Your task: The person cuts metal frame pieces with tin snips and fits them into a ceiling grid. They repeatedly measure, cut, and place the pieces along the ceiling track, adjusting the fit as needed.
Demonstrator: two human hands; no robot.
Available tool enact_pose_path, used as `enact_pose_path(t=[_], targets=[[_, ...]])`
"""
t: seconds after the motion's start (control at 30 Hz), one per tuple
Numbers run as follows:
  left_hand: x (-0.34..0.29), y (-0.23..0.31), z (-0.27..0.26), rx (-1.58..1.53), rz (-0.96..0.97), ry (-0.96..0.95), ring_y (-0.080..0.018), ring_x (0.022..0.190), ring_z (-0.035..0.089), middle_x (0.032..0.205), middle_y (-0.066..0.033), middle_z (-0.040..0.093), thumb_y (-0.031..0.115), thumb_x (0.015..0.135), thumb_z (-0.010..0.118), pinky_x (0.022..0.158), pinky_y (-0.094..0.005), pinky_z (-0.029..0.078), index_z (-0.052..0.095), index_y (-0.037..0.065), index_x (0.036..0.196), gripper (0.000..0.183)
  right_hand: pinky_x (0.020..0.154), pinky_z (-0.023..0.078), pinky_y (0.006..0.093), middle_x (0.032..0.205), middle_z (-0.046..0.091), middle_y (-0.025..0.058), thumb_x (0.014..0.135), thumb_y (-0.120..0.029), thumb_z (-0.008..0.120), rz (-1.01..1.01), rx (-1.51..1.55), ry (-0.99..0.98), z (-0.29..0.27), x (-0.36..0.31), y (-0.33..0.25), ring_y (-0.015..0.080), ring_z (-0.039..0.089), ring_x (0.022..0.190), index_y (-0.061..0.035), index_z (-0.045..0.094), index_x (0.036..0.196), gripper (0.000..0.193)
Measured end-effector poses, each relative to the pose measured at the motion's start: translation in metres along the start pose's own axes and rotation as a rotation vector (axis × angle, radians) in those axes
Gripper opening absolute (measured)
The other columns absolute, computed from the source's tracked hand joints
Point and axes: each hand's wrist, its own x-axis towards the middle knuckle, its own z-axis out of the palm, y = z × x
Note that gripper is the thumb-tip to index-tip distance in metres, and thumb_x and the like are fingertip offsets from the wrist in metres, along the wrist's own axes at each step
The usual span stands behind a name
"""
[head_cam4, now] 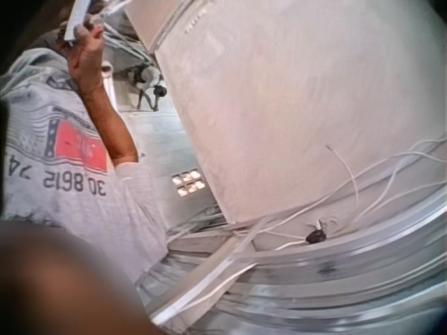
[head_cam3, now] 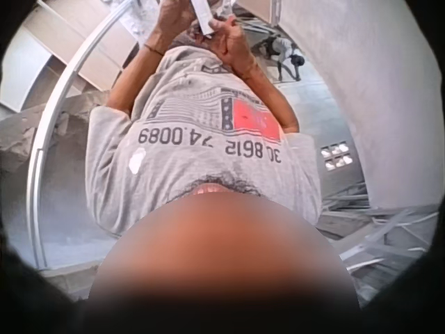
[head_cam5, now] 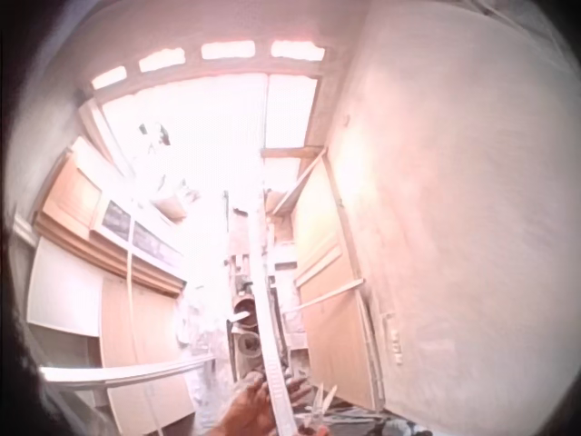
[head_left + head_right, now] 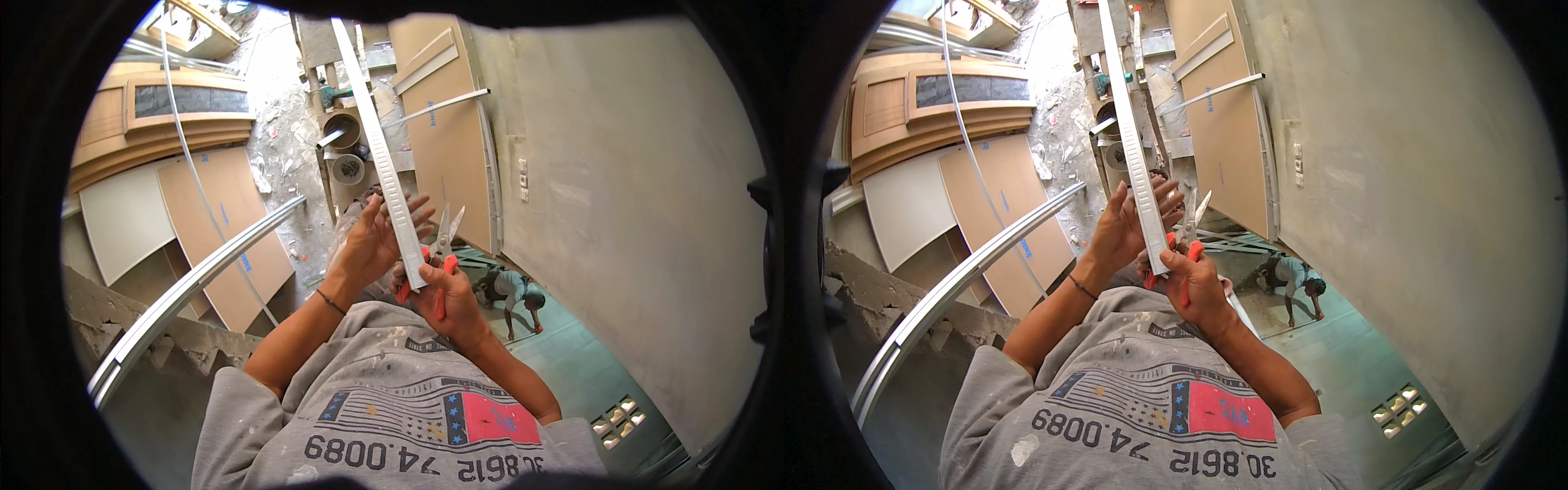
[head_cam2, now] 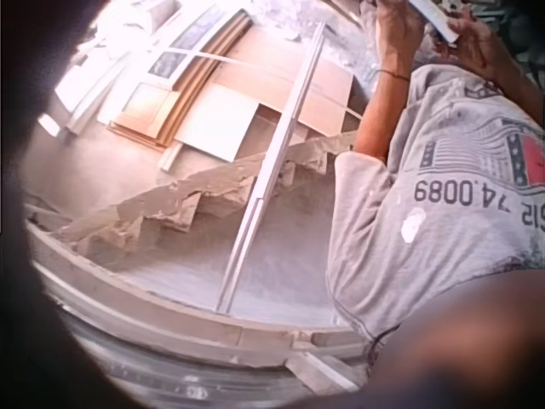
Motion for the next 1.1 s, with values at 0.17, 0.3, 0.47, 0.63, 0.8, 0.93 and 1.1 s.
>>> enact_pose_path(t=[0.17, 0.3, 0.47, 0.63, 0.8, 0.93, 1.1], targets=[[0.012, 0.002, -0.018, -0.205, 0.101, -0.070, -0.0219, 0.100, 0.068, 0.113, -0.0122, 0.064, 0.052, 0.109, 0.050, 0.108, -0.0501, 0.056, 0.038, 0.001, 0.155, 0.070, 0.089, 0.053, 0.0333, 0.105, 0.069, 0.0085, 0.103, -0.012, 0.064, 0.025, -0.495, 0.078, -0.003, 0.000, 0.001, 0.0170, 0.065, 0.096, 0.0030, 0.060, 0.124, 0.026], [-0.004, 0.006, -0.032, -0.219, 0.141, 0.007, -0.0131, 0.079, 0.062, 0.098, -0.0052, 0.056, 0.055, 0.108, 0.050, 0.084, -0.0358, 0.062, 0.038, 0.002, 0.155, 0.072, 0.085, 0.049, 0.0309, 0.103, 0.067, 0.0047, 0.101, -0.025, 0.068, 0.022, -1.036, -0.077, 0.003, -0.017, -0.036, 0.0132, 0.060, 0.093, -0.0026, 0.062, 0.113, 0.026], [-0.014, 0.010, -0.041, -0.277, 0.159, -0.023, -0.0117, 0.076, 0.054, 0.098, -0.0042, 0.052, 0.056, 0.109, 0.049, 0.068, -0.0269, 0.058, 0.040, 0.003, 0.153, 0.070, 0.073, 0.048, 0.0378, 0.087, 0.065, 0.0117, 0.101, -0.040, 0.070, 0.384, -1.553, -0.393, 0.015, -0.033, -0.070, 0.0236, 0.061, 0.079, -0.0023, 0.063, 0.105, 0.038], [-0.016, 0.014, -0.039, -0.226, 0.154, 0.054, -0.0114, 0.076, 0.053, 0.100, -0.0046, 0.053, 0.054, 0.109, 0.049, 0.065, -0.0249, 0.054, 0.043, 0.005, 0.151, 0.064, 0.069, 0.046, 0.0435, 0.081, 0.062, 0.0159, 0.102, -0.047, 0.066, 0.625, -1.643, -0.431, 0.016, -0.024, -0.057, 0.0340, 0.058, 0.075, -0.0010, 0.061, 0.101, 0.047], [-0.021, 0.021, -0.037, -0.182, 0.156, 0.084, -0.0110, 0.077, 0.053, 0.099, -0.0046, 0.054, 0.054, 0.110, 0.049, 0.065, -0.0243, 0.052, 0.045, 0.007, 0.150, 0.063, 0.068, 0.044, 0.0338, 0.081, 0.058, 0.0013, 0.105, -0.043, 0.064, 0.757, -1.287, -0.203, 0.011, -0.023, -0.040, 0.0148, 0.054, 0.076, -0.0054, 0.061, 0.099, 0.038], [-0.021, 0.021, -0.038, -0.212, 0.152, 0.087, -0.0107, 0.077, 0.053, 0.097, -0.0039, 0.053, 0.056, 0.110, 0.048, 0.064, -0.0237, 0.052, 0.044, 0.007, 0.151, 0.064, 0.067, 0.042, 0.0293, 0.079, 0.052, -0.0035, 0.106, -0.042, 0.063, 0.701, -1.191, -0.189, 0.010, -0.025, -0.031, 0.0091, 0.049, 0.076, -0.0075, 0.060, 0.096, 0.036], [-0.020, 0.018, -0.044, -0.241, 0.145, 0.060, -0.0104, 0.076, 0.052, 0.096, -0.0035, 0.051, 0.057, 0.109, 0.047, 0.063, -0.0232, 0.052, 0.042, 0.007, 0.152, 0.066, 0.065, 0.040, 0.0295, 0.076, 0.050, -0.0029, 0.107, -0.043, 0.061, 0.681, -1.242, -0.175, 0.013, -0.020, -0.019, 0.0098, 0.047, 0.073, -0.0076, 0.058, 0.093, 0.038]])
